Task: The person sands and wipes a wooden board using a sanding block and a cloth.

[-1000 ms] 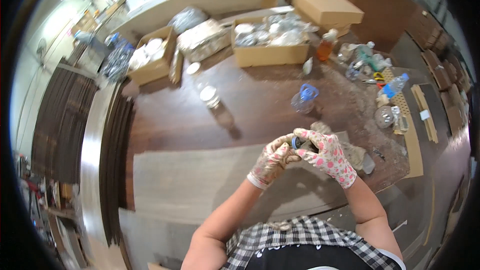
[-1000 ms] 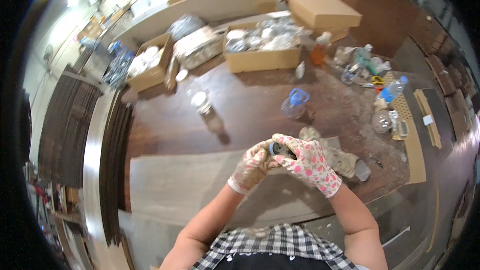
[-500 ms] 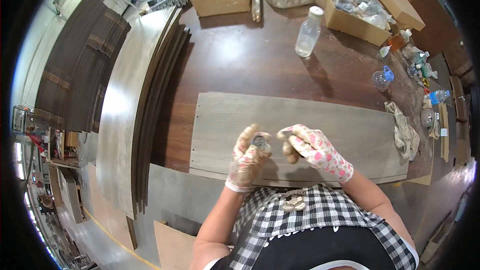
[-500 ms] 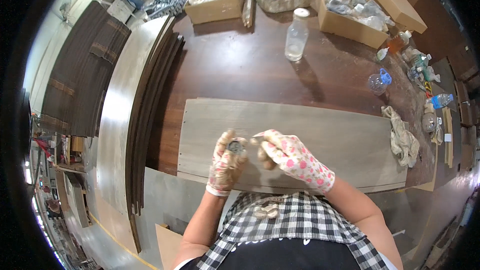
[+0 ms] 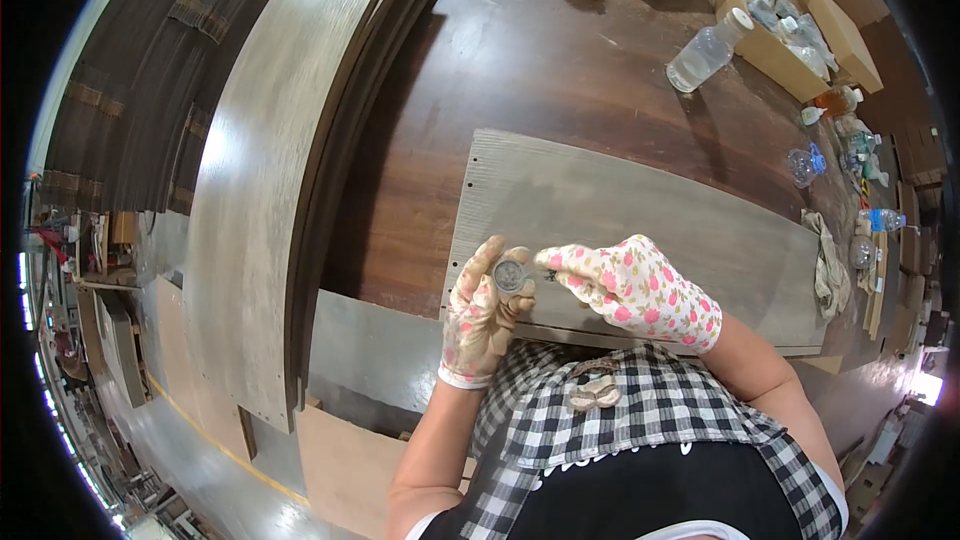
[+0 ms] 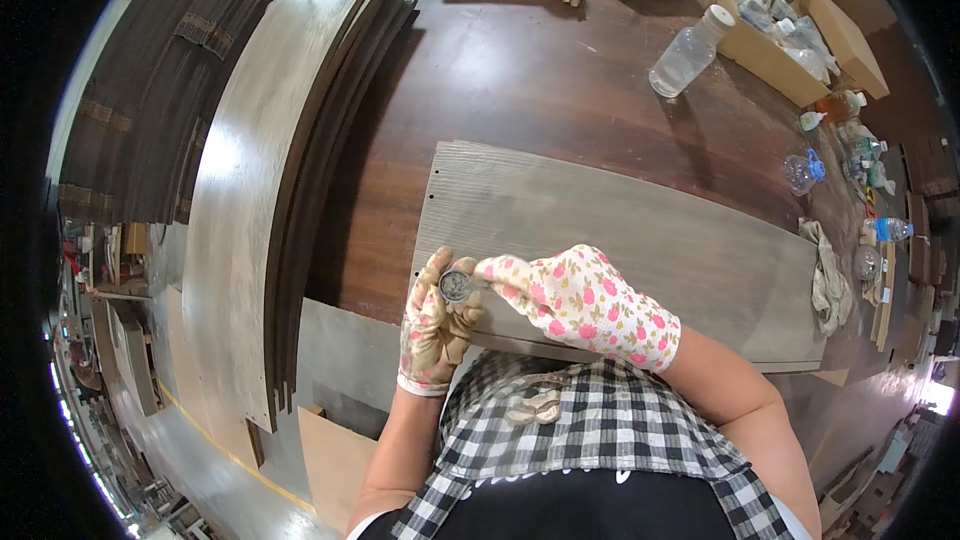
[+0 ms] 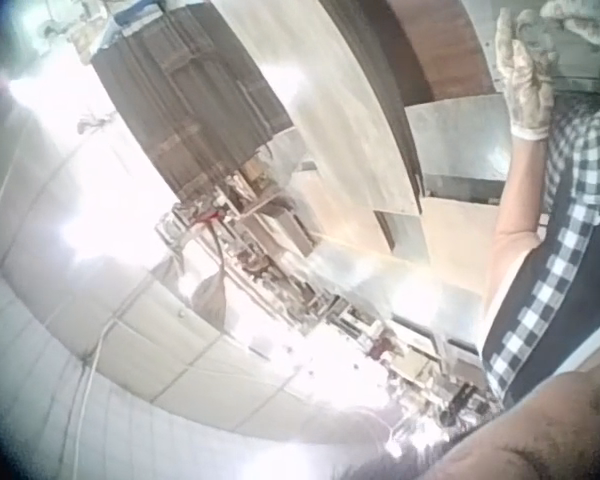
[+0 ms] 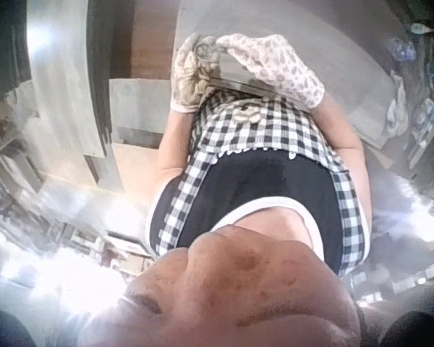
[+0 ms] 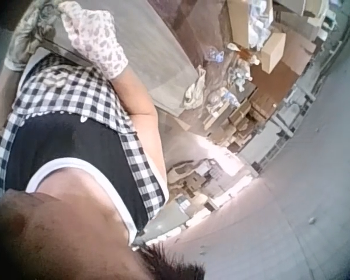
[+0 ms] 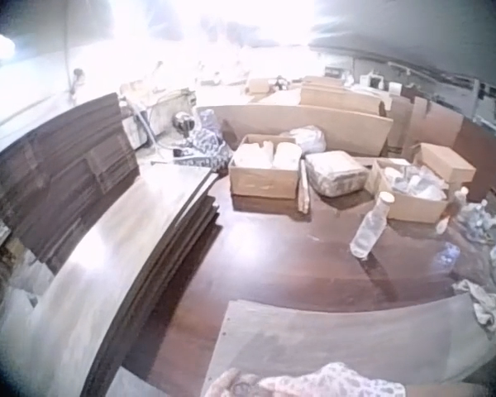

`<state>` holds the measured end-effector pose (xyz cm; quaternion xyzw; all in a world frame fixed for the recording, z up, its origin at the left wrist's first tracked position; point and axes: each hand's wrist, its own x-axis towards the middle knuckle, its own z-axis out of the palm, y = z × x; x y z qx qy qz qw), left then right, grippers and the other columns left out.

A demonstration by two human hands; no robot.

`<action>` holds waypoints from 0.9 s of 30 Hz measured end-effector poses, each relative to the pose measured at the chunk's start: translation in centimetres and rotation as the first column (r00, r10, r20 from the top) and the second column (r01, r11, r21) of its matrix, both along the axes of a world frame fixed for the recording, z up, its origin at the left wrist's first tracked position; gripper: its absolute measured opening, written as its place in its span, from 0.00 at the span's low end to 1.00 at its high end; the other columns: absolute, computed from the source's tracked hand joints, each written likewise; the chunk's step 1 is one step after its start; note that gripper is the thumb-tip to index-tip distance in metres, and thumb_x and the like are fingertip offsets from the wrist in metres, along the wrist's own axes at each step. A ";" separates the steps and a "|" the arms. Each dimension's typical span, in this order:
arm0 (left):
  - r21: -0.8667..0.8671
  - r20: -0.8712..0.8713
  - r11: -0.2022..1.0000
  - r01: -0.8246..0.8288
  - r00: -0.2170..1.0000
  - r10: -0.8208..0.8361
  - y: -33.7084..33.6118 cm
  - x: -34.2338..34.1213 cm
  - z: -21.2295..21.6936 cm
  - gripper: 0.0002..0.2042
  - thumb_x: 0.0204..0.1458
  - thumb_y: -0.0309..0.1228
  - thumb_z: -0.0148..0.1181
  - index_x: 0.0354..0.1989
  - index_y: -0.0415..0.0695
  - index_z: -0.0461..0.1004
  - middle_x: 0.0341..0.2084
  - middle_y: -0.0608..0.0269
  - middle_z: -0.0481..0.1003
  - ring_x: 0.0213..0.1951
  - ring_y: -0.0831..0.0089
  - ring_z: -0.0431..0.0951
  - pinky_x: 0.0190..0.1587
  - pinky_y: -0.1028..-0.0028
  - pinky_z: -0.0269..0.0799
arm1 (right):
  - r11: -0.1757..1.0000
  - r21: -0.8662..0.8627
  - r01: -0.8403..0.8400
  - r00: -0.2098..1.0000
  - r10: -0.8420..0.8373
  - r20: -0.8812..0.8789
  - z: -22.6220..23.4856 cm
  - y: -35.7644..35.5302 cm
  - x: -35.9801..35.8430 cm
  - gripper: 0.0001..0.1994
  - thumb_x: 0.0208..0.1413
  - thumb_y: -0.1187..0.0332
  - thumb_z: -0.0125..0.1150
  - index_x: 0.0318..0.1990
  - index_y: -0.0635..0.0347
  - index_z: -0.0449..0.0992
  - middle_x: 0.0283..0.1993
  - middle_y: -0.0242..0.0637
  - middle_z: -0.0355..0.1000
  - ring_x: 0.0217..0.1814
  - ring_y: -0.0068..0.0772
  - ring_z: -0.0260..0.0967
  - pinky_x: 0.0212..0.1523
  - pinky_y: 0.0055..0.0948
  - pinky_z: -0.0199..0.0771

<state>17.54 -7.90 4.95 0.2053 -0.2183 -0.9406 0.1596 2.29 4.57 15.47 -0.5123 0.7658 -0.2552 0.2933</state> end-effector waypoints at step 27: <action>-0.132 0.162 0.991 -0.019 0.986 0.041 0.3 1.6 1.2 0.24 0.53 0.38 0.62 0.54 0.37 0.66 0.46 0.51 0.72 0.36 0.70 0.77 0.34 0.78 0.75 | 0.990 0.061 -0.127 0.965 0.110 0.237 -1.8 -2.8 -1.8 0.08 0.57 0.63 0.54 0.36 0.58 0.71 0.24 0.45 0.72 0.27 0.46 0.72 0.29 0.39 0.69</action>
